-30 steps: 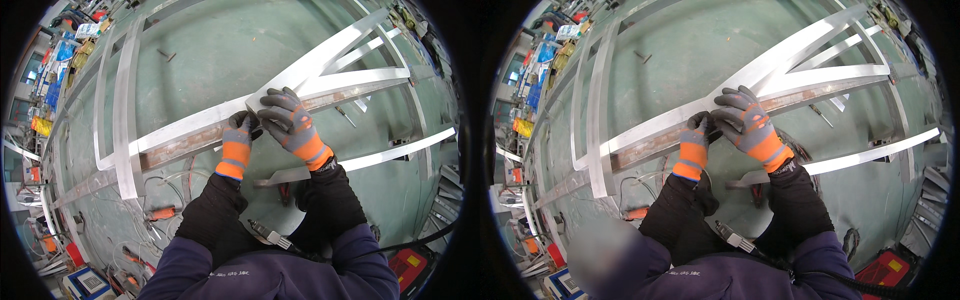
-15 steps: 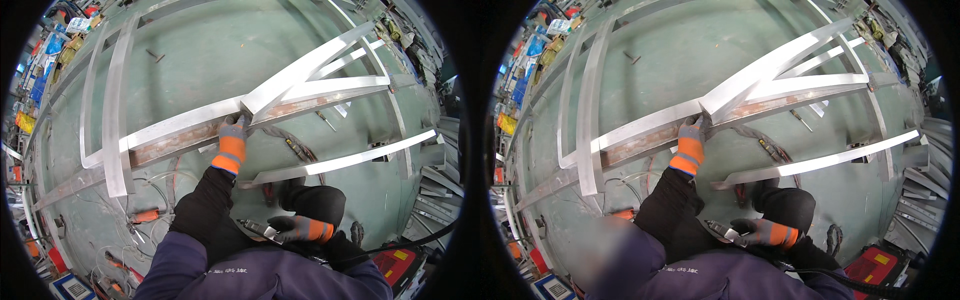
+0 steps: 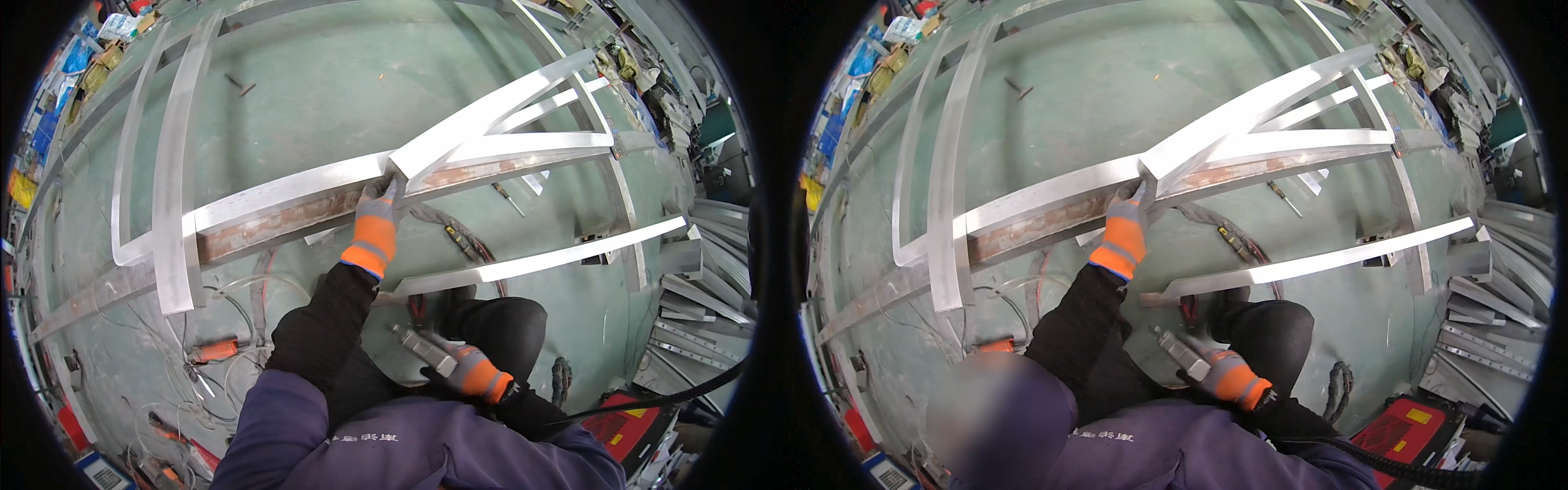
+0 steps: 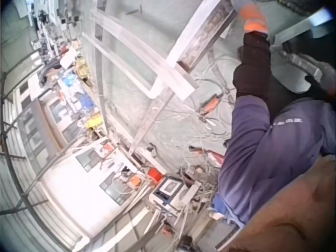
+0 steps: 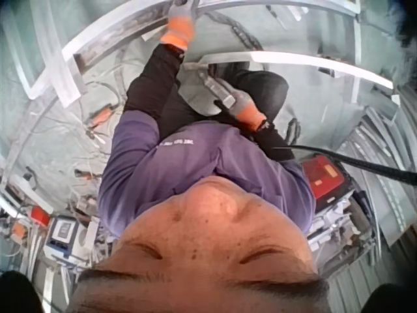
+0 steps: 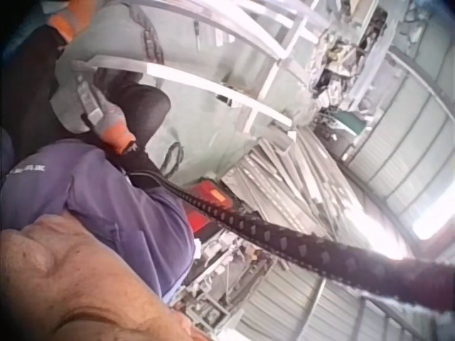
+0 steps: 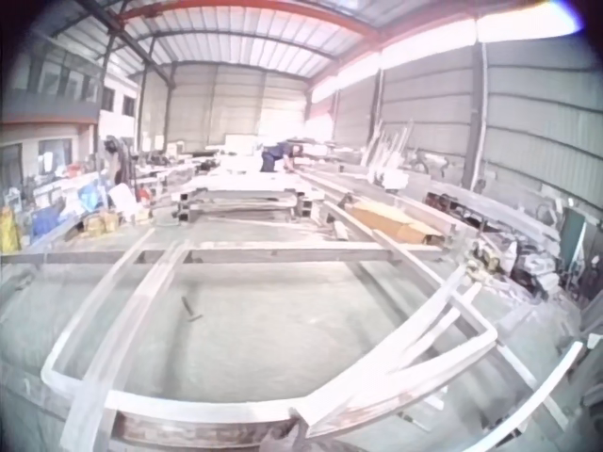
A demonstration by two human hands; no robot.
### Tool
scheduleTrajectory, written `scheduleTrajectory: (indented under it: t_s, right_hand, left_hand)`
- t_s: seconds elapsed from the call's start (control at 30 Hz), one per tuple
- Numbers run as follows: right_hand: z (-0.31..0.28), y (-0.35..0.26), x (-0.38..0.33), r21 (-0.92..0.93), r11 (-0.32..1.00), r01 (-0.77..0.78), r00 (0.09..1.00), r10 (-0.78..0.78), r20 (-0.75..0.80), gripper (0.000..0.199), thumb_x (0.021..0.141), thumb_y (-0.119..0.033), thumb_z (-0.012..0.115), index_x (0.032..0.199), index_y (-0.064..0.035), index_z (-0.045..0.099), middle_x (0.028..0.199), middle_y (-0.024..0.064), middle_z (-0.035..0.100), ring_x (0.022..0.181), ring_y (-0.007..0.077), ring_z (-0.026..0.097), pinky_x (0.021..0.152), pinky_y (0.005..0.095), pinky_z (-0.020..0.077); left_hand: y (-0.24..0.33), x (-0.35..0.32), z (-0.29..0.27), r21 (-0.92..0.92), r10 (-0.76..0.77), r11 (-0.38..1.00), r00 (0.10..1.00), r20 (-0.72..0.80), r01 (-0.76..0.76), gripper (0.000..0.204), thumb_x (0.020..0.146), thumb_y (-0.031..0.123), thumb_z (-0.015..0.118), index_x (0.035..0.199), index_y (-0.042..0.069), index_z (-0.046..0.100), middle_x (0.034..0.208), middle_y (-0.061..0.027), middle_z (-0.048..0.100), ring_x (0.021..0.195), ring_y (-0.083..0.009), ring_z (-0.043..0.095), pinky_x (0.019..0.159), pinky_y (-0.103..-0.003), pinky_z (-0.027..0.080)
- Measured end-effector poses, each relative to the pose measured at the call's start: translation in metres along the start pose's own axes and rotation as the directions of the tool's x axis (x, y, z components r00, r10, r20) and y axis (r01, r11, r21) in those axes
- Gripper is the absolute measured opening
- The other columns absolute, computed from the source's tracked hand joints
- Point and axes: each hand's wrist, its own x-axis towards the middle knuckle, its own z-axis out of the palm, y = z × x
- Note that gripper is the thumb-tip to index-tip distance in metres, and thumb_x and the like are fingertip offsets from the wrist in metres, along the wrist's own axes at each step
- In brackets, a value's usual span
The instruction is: The person sits on the floor and welds metal frame components together using a handheld welding torch. They repeatedly position metal bars, weld the joints, and adjust the pieces to ensure proper alignment.
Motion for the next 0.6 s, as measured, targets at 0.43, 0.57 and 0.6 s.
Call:
scheduleTrajectory:
  t_s: [0.43, 0.57, 0.6]
  right_hand:
    - [-0.158, -0.109, -0.035, 0.173, 0.949, 0.264, 0.87, -0.156, -0.468, 0.056, 0.089, -0.014, 0.072, 0.137, 0.0026, 0.05, 0.109, 0.0096, 0.066, 0.096, 0.0143, 0.062, 0.08, 0.0275, 0.0508]
    - [-0.19, -0.128, -0.02, 0.488, 0.833, 0.26, 0.93, -0.079, -0.36, 0.054, 0.091, -0.001, 0.063, 0.14, 0.0036, 0.042, 0.114, 0.0178, 0.057, 0.092, 0.0175, 0.058, 0.073, 0.0287, 0.0508]
    - [-0.195, -0.127, -0.014, 0.481, 0.842, 0.246, 0.933, -0.071, -0.353, 0.054, 0.092, -0.001, 0.062, 0.141, 0.0032, 0.04, 0.116, 0.0195, 0.055, 0.092, 0.0183, 0.057, 0.072, 0.0292, 0.0506]
  left_hand:
    - [-0.039, 0.008, 0.018, -0.501, -0.084, 0.864, 0.996, -0.039, 0.053, 0.044, 0.092, 0.032, 0.071, 0.126, 0.008, 0.056, 0.124, -0.0049, 0.06, 0.114, -0.0217, 0.058, 0.098, -0.042, 0.048]
    - [-0.036, 0.007, 0.017, -0.455, -0.073, 0.889, 0.997, -0.012, 0.06, 0.043, 0.095, 0.029, 0.068, 0.129, 0.007, 0.055, 0.122, -0.0044, 0.061, 0.114, -0.0216, 0.059, 0.098, -0.042, 0.048]
    - [-0.036, 0.007, 0.017, -0.409, -0.05, 0.911, 0.999, -0.003, 0.045, 0.042, 0.096, 0.028, 0.067, 0.13, 0.007, 0.054, 0.122, -0.0042, 0.062, 0.114, -0.0212, 0.059, 0.098, -0.042, 0.048]
